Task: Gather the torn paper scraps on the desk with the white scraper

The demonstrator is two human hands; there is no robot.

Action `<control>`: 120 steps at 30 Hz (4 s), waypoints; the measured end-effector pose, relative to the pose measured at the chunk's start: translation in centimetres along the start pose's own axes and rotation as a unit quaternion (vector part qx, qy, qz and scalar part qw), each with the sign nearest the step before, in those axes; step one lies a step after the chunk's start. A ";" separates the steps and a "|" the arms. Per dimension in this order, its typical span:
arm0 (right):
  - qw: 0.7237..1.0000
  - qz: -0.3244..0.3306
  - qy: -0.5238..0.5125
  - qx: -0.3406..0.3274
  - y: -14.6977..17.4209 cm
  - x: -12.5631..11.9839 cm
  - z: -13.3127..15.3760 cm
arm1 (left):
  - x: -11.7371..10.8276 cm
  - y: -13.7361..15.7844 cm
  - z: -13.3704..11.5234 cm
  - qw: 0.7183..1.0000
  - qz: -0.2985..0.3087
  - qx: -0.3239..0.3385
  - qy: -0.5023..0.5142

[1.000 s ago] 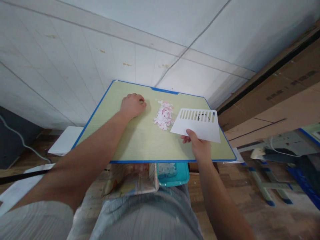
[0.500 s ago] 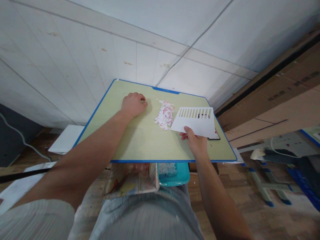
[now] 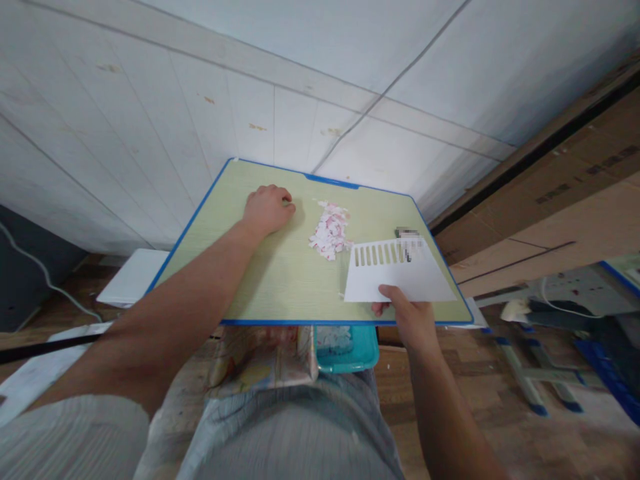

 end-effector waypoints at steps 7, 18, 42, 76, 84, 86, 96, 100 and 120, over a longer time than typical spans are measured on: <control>1.000 -0.009 0.012 -0.013 -1.0 0.3 -0.3 | -0.1 0.1 -0.1 1.000 0.007 -0.004 0.006; 0.996 -0.079 0.027 -0.009 0.1 -1.6 -1.0 | 0.0 0.0 0.0 1.000 0.001 0.002 0.000; 1.000 -0.030 0.006 -0.003 -0.2 0.4 -1.9 | 0.1 -0.1 0.0 1.000 0.005 -0.003 -0.016; 0.995 0.084 -0.037 0.040 -0.1 1.0 -1.6 | 0.1 -0.1 0.1 1.000 0.006 -0.005 0.001; 0.999 0.008 -0.033 -0.003 -1.6 0.1 -1.5 | 0.0 0.2 -0.2 1.000 0.006 -0.003 -0.001; 0.998 -0.049 -0.044 -0.009 -2.7 -0.6 -1.3 | 0.0 0.2 -0.2 1.000 0.006 -0.002 -0.005; 0.992 -0.120 -0.004 -0.033 -7.9 -0.8 -1.0 | -0.1 0.3 -0.3 1.000 0.008 -0.001 -0.021; 0.991 -0.127 0.005 -0.044 -8.9 -1.0 -1.5 | -0.1 0.3 -0.3 1.000 0.004 -0.001 -0.012; 0.992 -0.120 -0.012 -0.027 -6.5 -1.8 -0.7 | 0.0 0.2 0.0 1.000 0.001 0.002 -0.004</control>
Point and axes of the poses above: each hand's wrist, its own y-axis away from the middle knuckle, its own x-axis out of the palm, z = x × y, the point moved 9 cm from there along -y, towards the middle knuckle, and after that the axes turned 9 degrees about z, right-handed, at the moved point
